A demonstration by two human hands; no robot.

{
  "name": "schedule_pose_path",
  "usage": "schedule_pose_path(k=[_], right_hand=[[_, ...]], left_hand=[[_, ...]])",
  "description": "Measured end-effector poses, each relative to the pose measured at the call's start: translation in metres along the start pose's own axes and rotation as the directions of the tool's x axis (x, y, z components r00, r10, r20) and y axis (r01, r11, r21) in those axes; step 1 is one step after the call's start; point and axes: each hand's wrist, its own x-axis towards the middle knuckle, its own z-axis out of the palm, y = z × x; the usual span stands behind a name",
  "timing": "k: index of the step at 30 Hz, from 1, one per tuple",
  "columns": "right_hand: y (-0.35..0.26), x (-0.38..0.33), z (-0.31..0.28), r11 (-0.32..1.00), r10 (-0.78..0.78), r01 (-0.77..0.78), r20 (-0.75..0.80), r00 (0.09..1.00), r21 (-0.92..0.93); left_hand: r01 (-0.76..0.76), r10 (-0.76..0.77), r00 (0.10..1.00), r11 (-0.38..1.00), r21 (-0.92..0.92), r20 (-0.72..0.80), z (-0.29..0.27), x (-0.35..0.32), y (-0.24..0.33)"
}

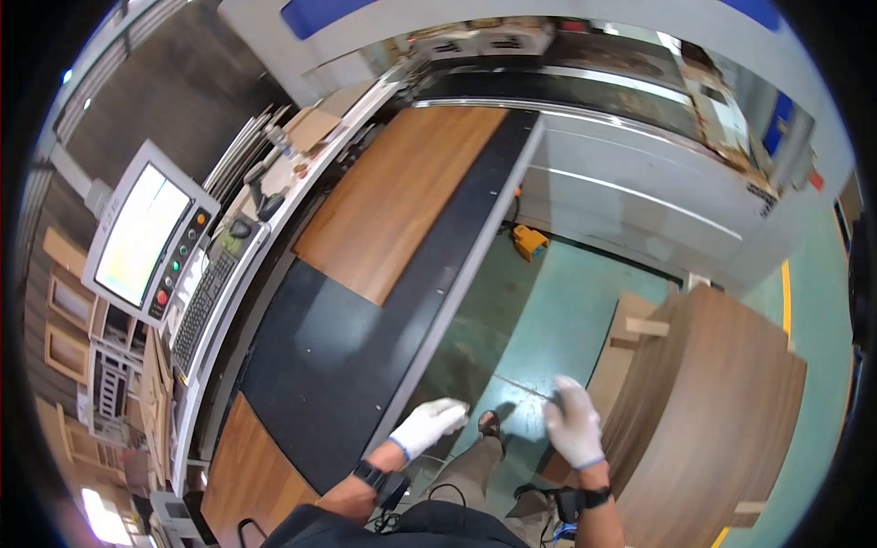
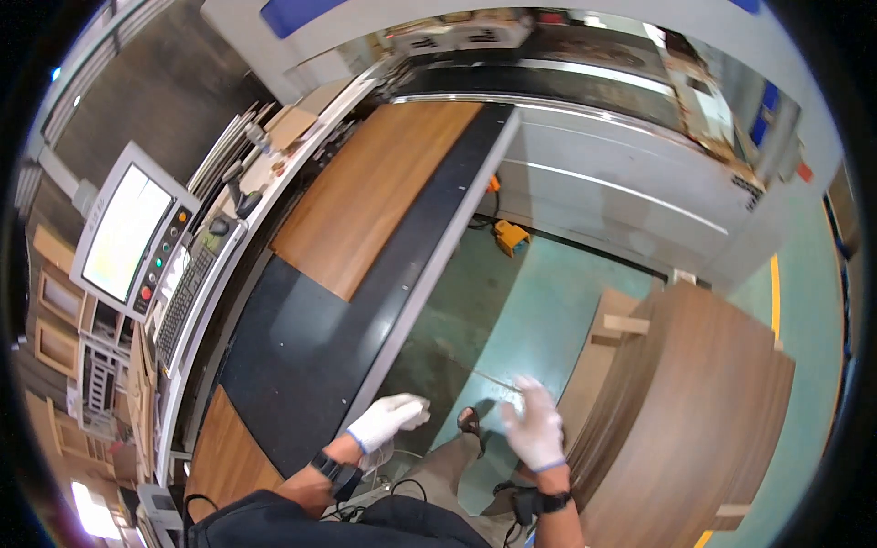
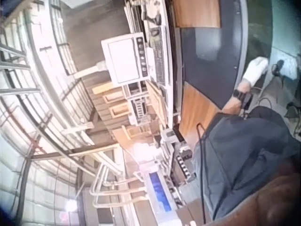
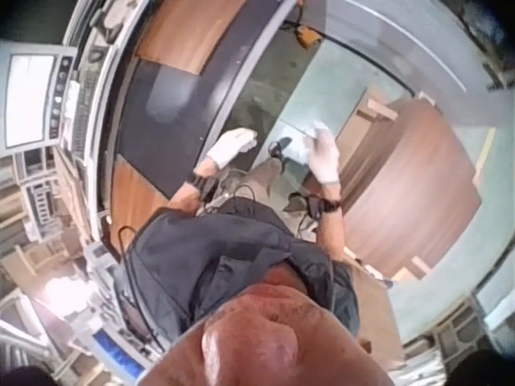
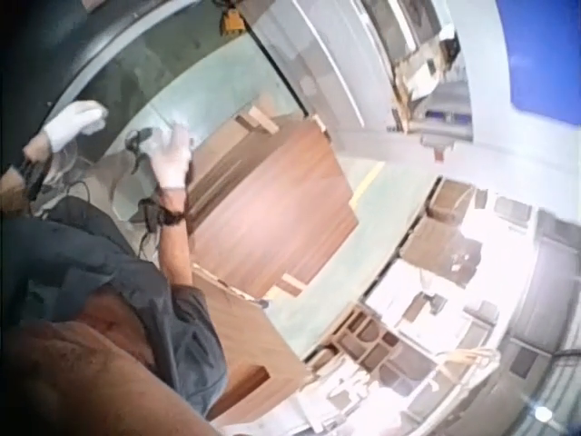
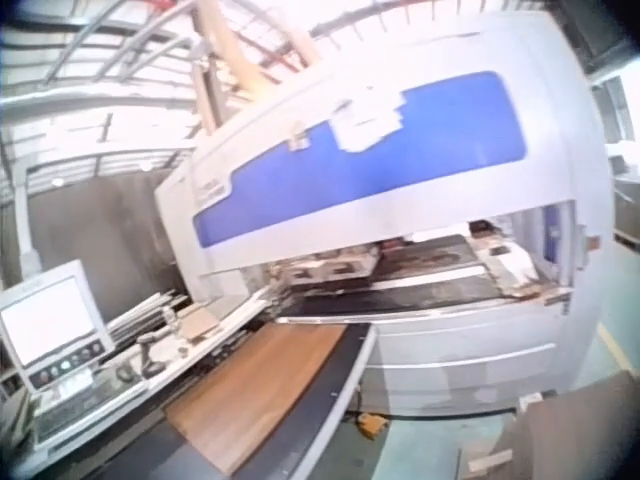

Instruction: Transferring wooden furniture panels from a stack to an industrial machine for processing and cleaning them with an air nozzle.

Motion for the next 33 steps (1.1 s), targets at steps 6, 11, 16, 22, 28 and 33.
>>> schedule_pose_path(k=[6,11,16,22,28,33], right_hand=[[-0.138,0.226,0.193,0.791,-0.579,0.601,0.176,0.796,-0.117],[-0.171,0.327,0.295,0.63,-0.605,0.703,0.36,0.71,-0.33],[-0.15,0.303,0.315,0.605,-0.5,0.712,0.525,0.689,-0.358],[-0.181,0.197,0.273,0.678,-0.447,0.696,0.621,0.644,-0.235],[-0.164,0.175,0.197,0.595,-0.504,0.797,0.724,0.471,-0.104],[-0.065,0.372,0.112,0.704,-0.372,0.438,0.236,0.898,-0.559]], left_hand=[[0.078,-0.053,0.995,0.944,-0.32,0.085,-0.075,-0.052,-0.058],[0.236,-0.131,0.964,0.828,-0.509,0.232,-0.071,-0.059,-0.081],[0.178,-0.076,0.983,0.597,-0.782,0.166,-0.054,-0.057,-0.085],[0.055,0.168,0.98,0.289,-0.956,0.107,-0.017,-0.008,-0.165],[-0.189,0.17,0.959,-0.213,-0.959,-0.227,-0.008,-0.04,-0.145],[-0.539,-0.182,0.842,-0.299,-0.788,-0.507,0.031,-0.114,-0.141]])
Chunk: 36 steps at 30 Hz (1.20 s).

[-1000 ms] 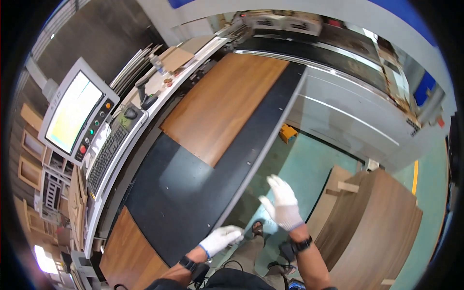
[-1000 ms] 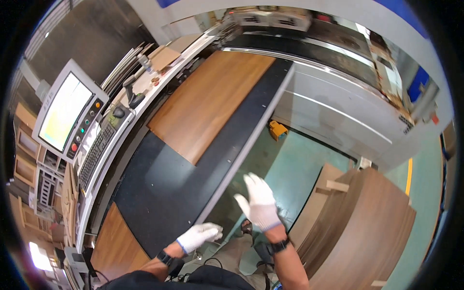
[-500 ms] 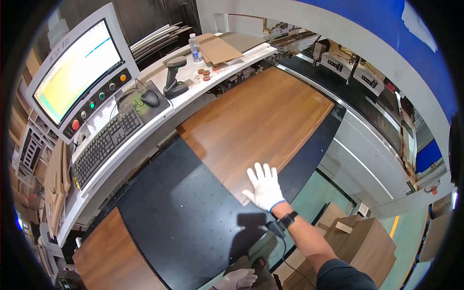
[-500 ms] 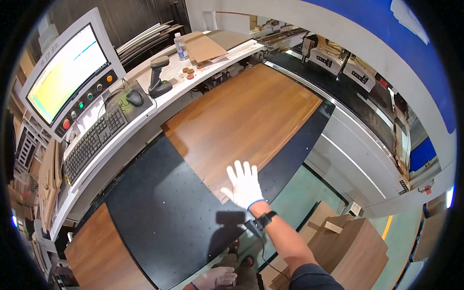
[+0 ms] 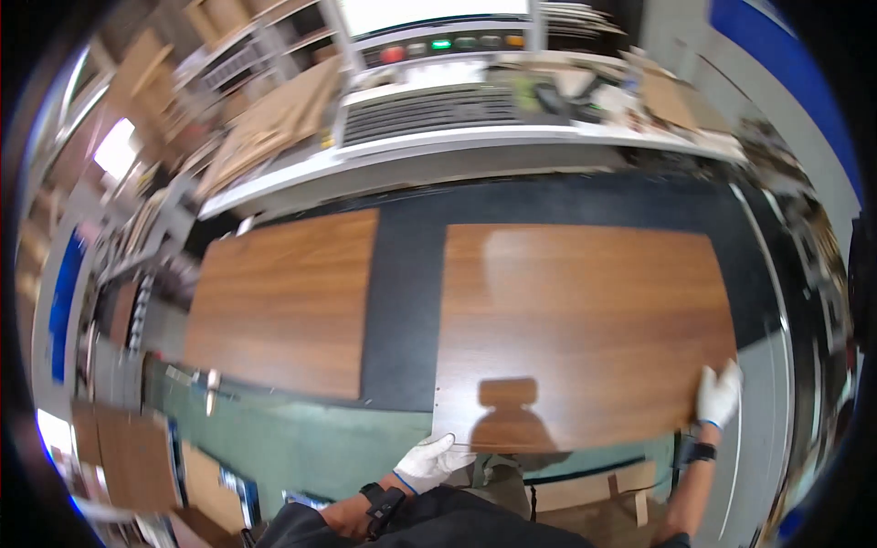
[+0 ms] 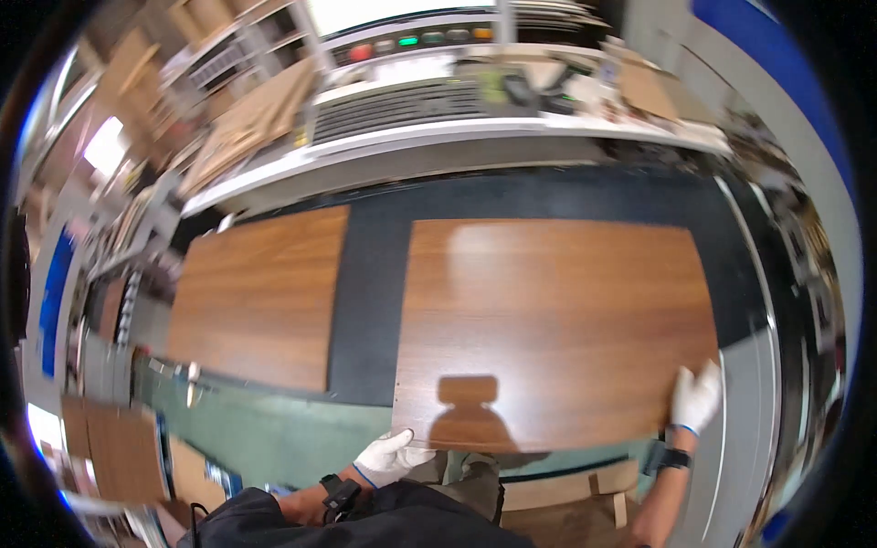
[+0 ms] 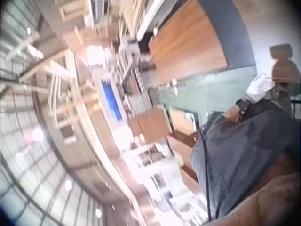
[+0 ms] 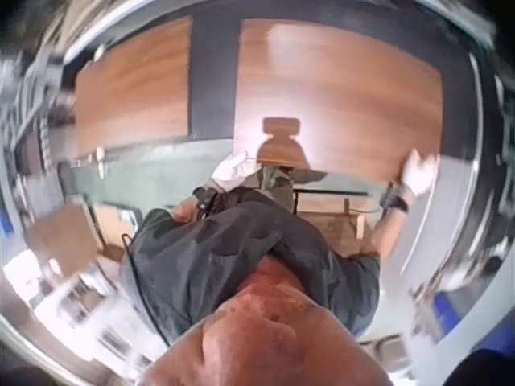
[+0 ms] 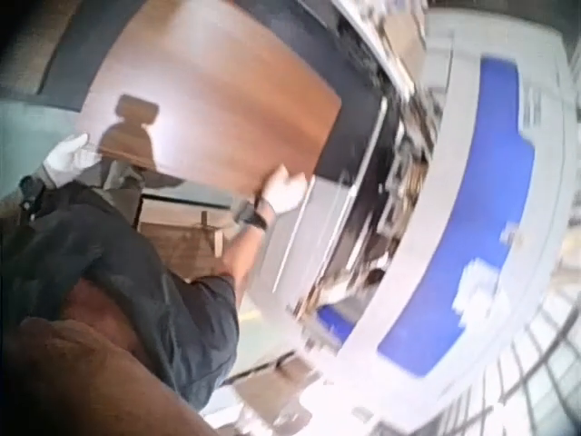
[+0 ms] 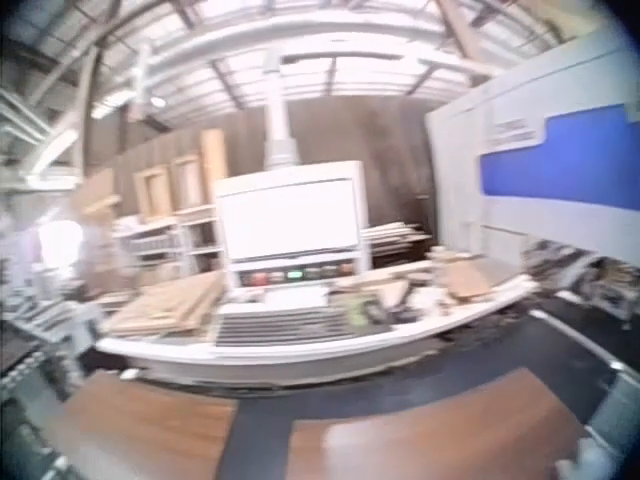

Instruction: Transferring wooden furniture panels from a stack to an industrial machine for processing and cleaning them with an air nozzle.

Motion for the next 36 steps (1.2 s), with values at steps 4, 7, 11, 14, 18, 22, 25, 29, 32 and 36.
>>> schedule_pose_path(k=[4,7,11,14,18,22,25,29,32,36], right_hand=[[0.129,0.049,0.061,0.95,0.135,-0.232,0.397,0.908,0.207],[0.122,0.008,0.093,0.868,0.085,-0.287,0.45,0.889,0.405],[-0.012,-0.047,0.054,0.813,0.021,-0.26,0.42,0.907,0.521],[-0.106,-0.083,0.032,0.855,-0.065,-0.181,0.448,0.892,0.485],[-0.224,-0.129,0.03,0.765,-0.155,-0.204,0.483,0.862,0.611],[-0.311,-0.164,0.066,0.738,-0.295,-0.097,0.449,0.844,0.668],[-0.37,-0.183,0.086,0.674,-0.429,-0.049,0.445,0.786,0.737],[-0.466,-0.217,0.053,0.717,-0.438,-0.258,0.707,0.555,0.647],[-0.506,-0.233,0.061,0.731,-0.474,-0.23,0.72,0.507,0.643],[-0.557,-0.247,0.06,0.828,-0.561,0.225,0.749,0.352,0.514]], left_hand=[[-0.243,0.245,0.969,0.968,0.062,-0.018,-0.001,-0.064,0.029],[-0.468,0.468,0.879,0.883,0.024,-0.086,0.009,-0.095,0.068],[-0.687,0.66,0.697,0.727,0.003,-0.281,-0.063,-0.114,0.116],[-0.763,0.7,0.593,0.647,0.003,-0.398,-0.093,-0.116,0.156],[-0.754,0.749,0.444,0.609,0.247,-0.492,-0.154,-0.12,0.214],[-0.595,0.697,0.309,0.672,0.44,-0.647,-0.228,-0.143,0.278],[-0.474,0.671,0.332,0.727,0.498,-0.663,-0.247,-0.16,0.313],[-0.267,0.71,0.201,0.703,0.66,-0.675,-0.272,-0.175,0.346],[-0.164,0.777,0.066,0.627,0.762,-0.626,-0.292,-0.172,0.371],[-0.335,0.772,-0.001,0.599,0.728,-0.636,-0.364,-0.189,0.399]])
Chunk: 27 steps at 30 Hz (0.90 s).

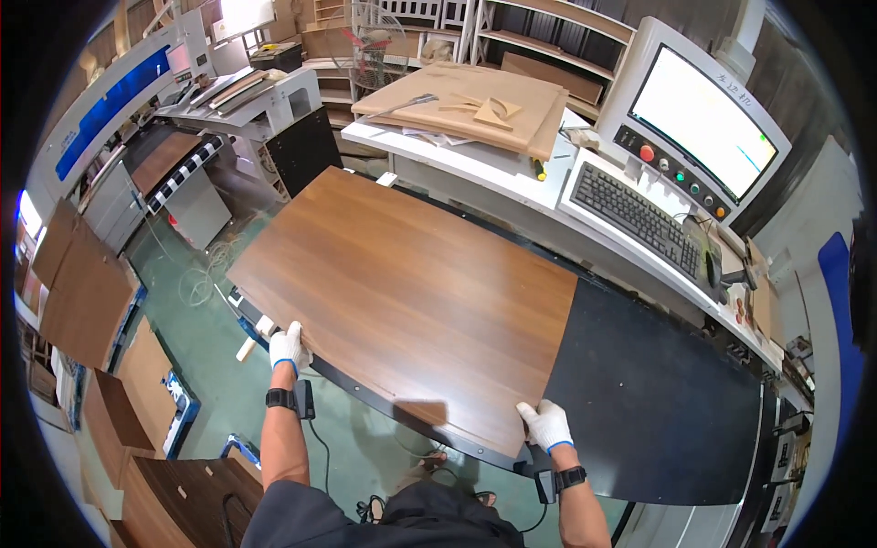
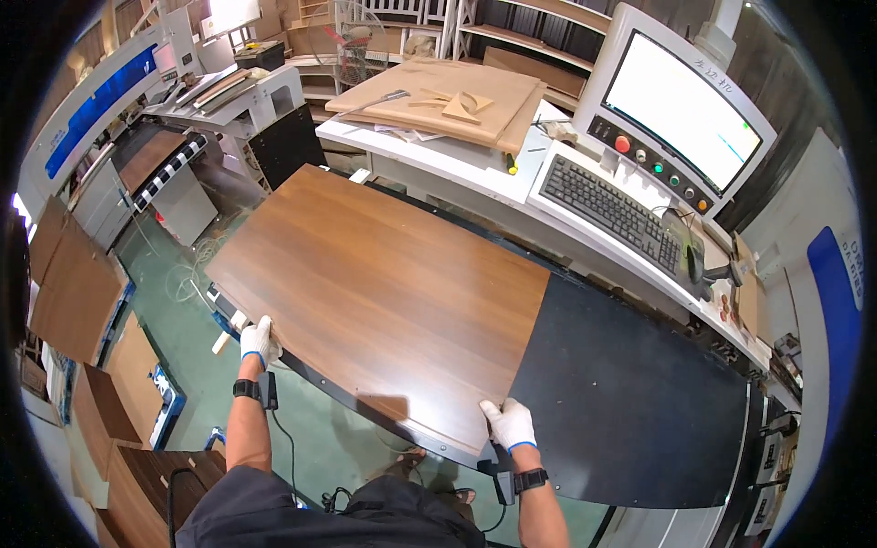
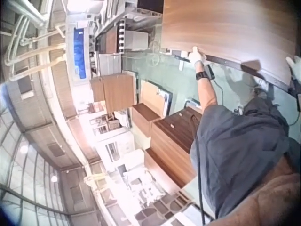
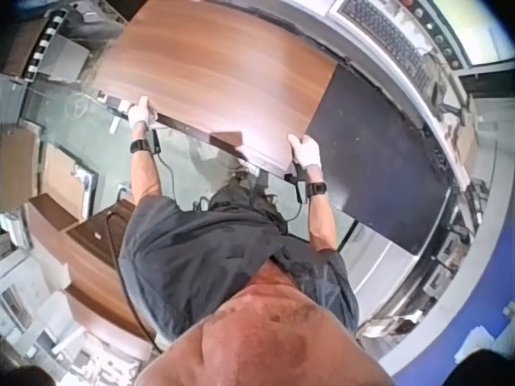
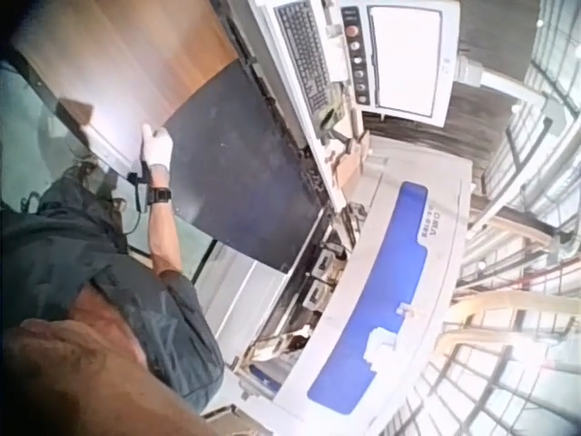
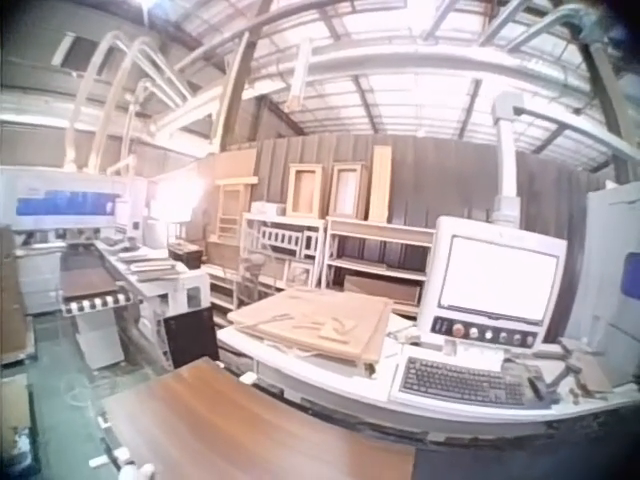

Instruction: Transferring wooden furniture panels from a stack to an industrial machine for processing and cleaning them with an air nozzle.

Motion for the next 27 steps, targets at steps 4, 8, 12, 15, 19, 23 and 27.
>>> schedule_pose_path(k=[4,8,12,15,19,23,27], right_hand=[[-0.03,0.015,-0.001,0.913,-0.224,0.214,0.013,0.975,-0.348],[-0.085,0.018,0.025,0.853,-0.501,0.512,0.113,0.858,-0.105],[-0.018,-0.023,-0.005,0.98,-0.198,0.198,0.021,0.98,-0.029],[0.062,-0.082,0.003,0.942,-0.287,0.283,-0.002,0.958,0.179],[0.194,-0.255,0.008,0.821,0.345,-0.088,-0.367,0.864,0.564],[0.294,-0.438,0.14,0.333,0.935,-0.479,-0.35,0.056,0.812],[0.307,-0.58,0.32,-0.364,0.872,-0.411,0.15,-0.466,0.836]], left_hand=[[-0.046,0.045,0.998,0.999,-0.024,-0.046,0.014,0.039,-0.006],[-0.14,0.178,0.977,0.952,-0.271,0.121,-0.112,0.122,-0.015],[-0.025,0.034,0.867,0.999,-0.025,0.496,0.043,0.053,-0.024],[-0.28,-0.408,0.408,0.796,0.537,0.817,0.113,-0.086,0.052],[-0.861,-0.515,-0.492,0.41,-0.302,0.702,0.141,-0.283,0.071],[-0.834,-0.446,-0.55,0.252,-0.491,0.706,0.242,-0.484,0.049],[-0.759,-0.7,-0.542,0.645,0.087,0.464,0.252,-0.656,-0.021]])
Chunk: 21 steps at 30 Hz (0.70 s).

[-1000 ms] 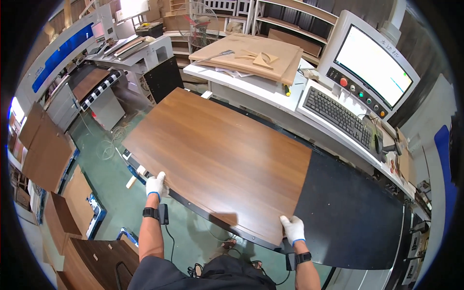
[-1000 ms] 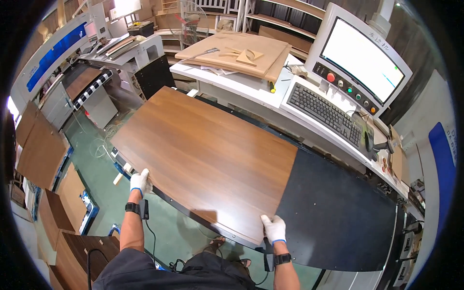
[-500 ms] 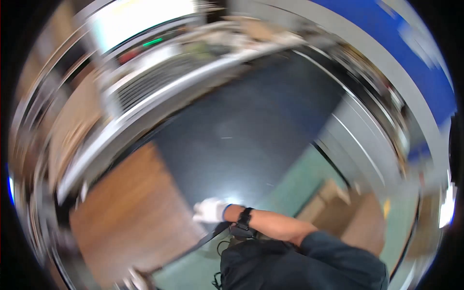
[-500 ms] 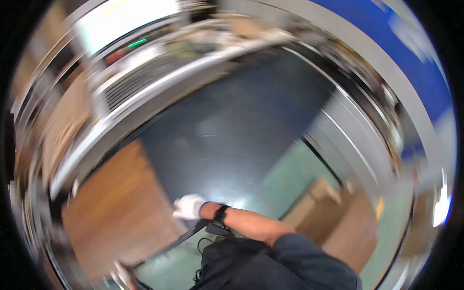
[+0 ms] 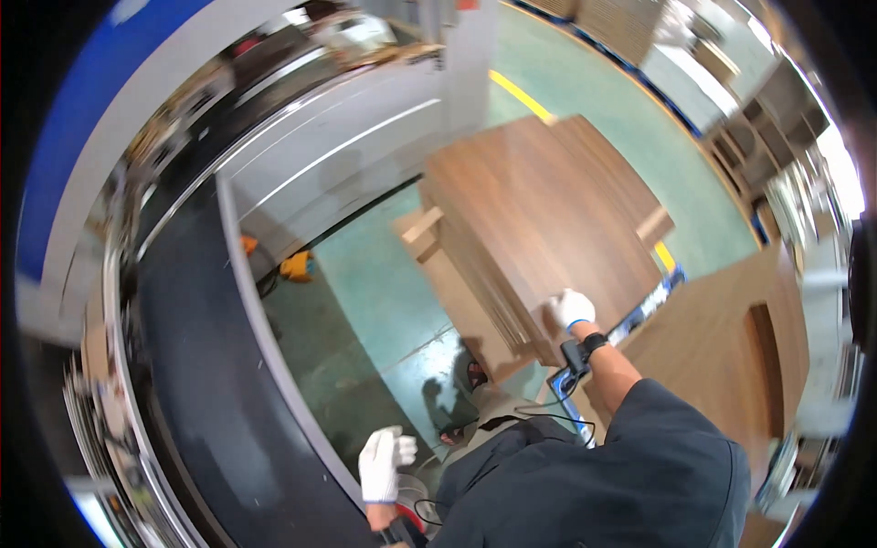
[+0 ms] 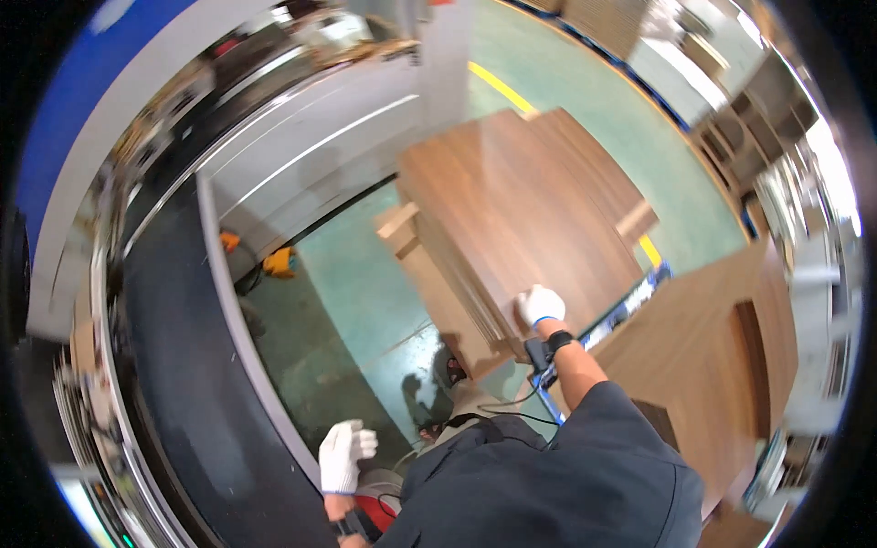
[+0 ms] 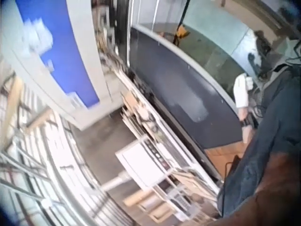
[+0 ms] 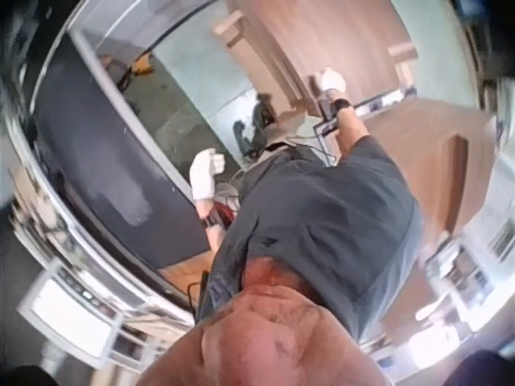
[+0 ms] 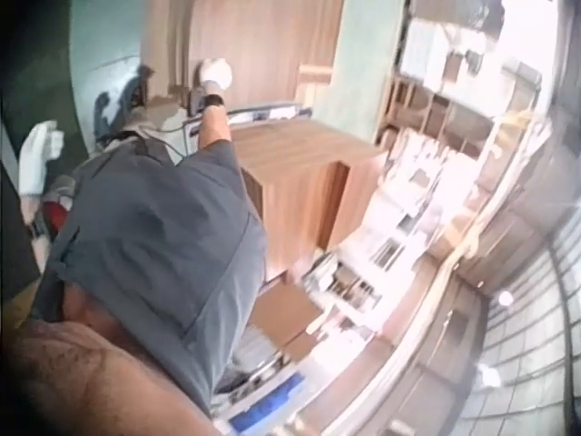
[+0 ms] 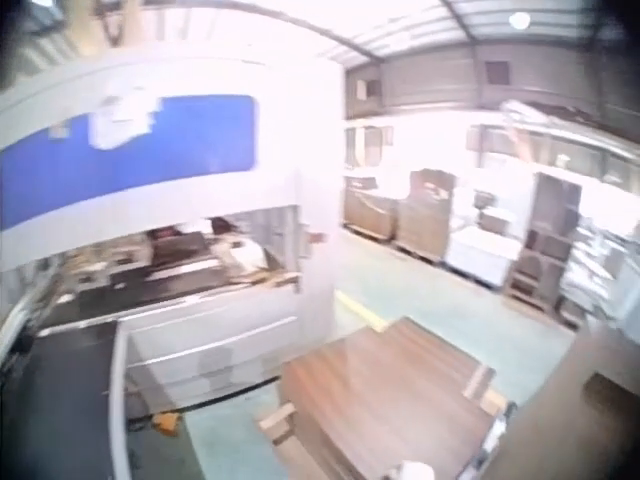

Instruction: Transferring wooden furniture panels from a stack to an industrial machine for processing and cleaning them with an air nozzle.

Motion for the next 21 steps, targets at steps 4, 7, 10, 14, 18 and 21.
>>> schedule_pose_path(k=[4,7,10,14,18,21], right_hand=[[0.142,0.013,0.018,0.926,0.376,-0.376,-0.163,0.912,0.031],[0.214,0.029,0.01,0.903,0.43,-0.417,-0.253,0.867,0.106],[0.295,0.059,-0.003,0.929,0.369,-0.347,-0.337,0.866,0.128],[0.335,0.11,-0.031,0.963,0.268,-0.256,-0.434,0.86,0.086],[0.317,0.143,-0.053,0.949,0.315,-0.307,-0.299,0.901,0.074],[0.335,0.126,-0.045,0.936,0.349,-0.346,-0.255,0.902,0.057]], left_hand=[[0.233,-0.272,0.914,0.959,0.159,0.301,0.103,0.106,-0.003],[0.341,-0.469,0.797,0.869,0.359,0.381,0.176,0.154,-0.051],[0.391,-0.586,0.676,0.799,0.457,0.446,0.236,0.176,-0.099],[0.368,-0.578,0.625,0.811,0.454,0.525,0.283,0.187,-0.138],[0.337,-0.508,0.686,0.856,0.392,0.52,0.3,0.208,-0.169],[0.373,-0.446,0.818,0.892,0.254,0.363,0.324,0.196,-0.166]])
